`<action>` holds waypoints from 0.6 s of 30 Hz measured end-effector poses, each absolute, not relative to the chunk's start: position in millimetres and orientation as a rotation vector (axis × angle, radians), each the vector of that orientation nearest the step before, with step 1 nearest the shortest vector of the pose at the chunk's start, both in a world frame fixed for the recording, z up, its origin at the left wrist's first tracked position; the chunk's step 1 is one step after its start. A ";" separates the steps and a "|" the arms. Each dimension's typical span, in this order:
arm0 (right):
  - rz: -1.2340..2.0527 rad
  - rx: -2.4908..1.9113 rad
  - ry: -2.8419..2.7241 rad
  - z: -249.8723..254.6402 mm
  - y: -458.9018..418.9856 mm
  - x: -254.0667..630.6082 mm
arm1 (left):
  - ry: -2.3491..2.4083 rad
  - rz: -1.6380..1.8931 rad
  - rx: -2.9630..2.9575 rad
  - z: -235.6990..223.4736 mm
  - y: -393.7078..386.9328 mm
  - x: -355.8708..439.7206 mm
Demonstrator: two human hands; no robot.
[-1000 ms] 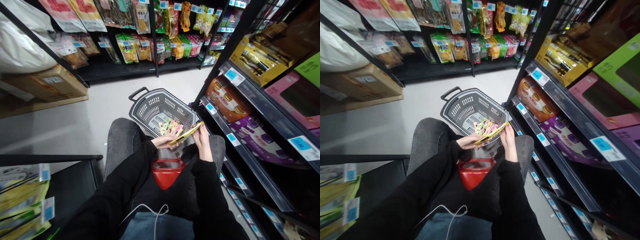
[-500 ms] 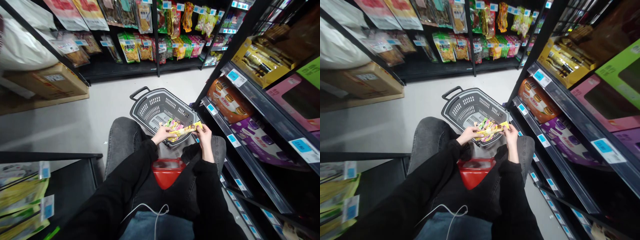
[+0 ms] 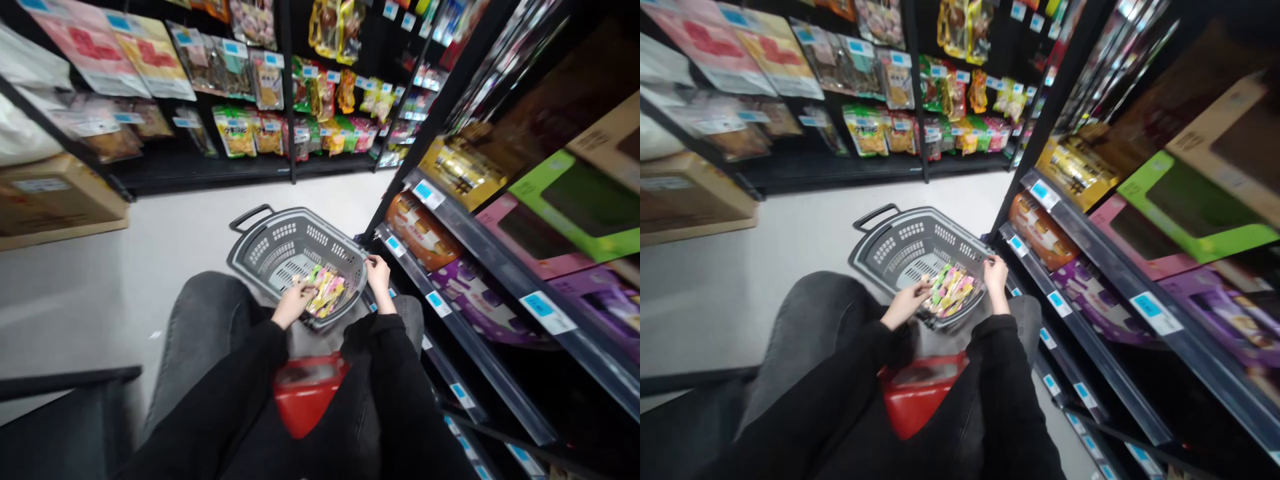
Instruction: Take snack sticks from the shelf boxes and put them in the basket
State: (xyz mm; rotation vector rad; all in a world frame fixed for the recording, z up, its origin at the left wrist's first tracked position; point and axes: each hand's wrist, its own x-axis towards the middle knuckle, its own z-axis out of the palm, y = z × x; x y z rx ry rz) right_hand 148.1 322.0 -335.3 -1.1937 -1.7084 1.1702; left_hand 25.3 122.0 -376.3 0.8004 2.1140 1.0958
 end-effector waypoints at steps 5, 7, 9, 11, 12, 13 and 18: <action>0.411 -0.886 -1.976 -216.6 361.2 163.5 | 2.093 1.002 0.945 -376.7 125.9 26.1; 0.112 -0.869 -2.048 -163.7 385.5 170.0 | 2.096 0.899 1.068 -376.1 126.2 29.3; -0.132 -0.942 -2.105 -121.5 413.7 171.5 | 2.099 0.773 1.203 -375.6 126.1 32.8; -0.337 -1.026 -2.217 -95.1 439.7 168.5 | 2.093 0.695 1.286 -375.5 126.0 35.5; -0.418 -1.060 -2.288 -87.6 450.3 166.0 | 2.089 0.675 1.308 -375.7 125.9 36.4; -0.485 -1.084 -2.360 -83.3 459.0 163.4 | 2.085 0.667 1.318 -375.9 125.8 37.0; -0.671 -1.144 -2.503 -80.2 483.3 154.6 | 2.081 0.661 1.315 -376.5 124.3 36.7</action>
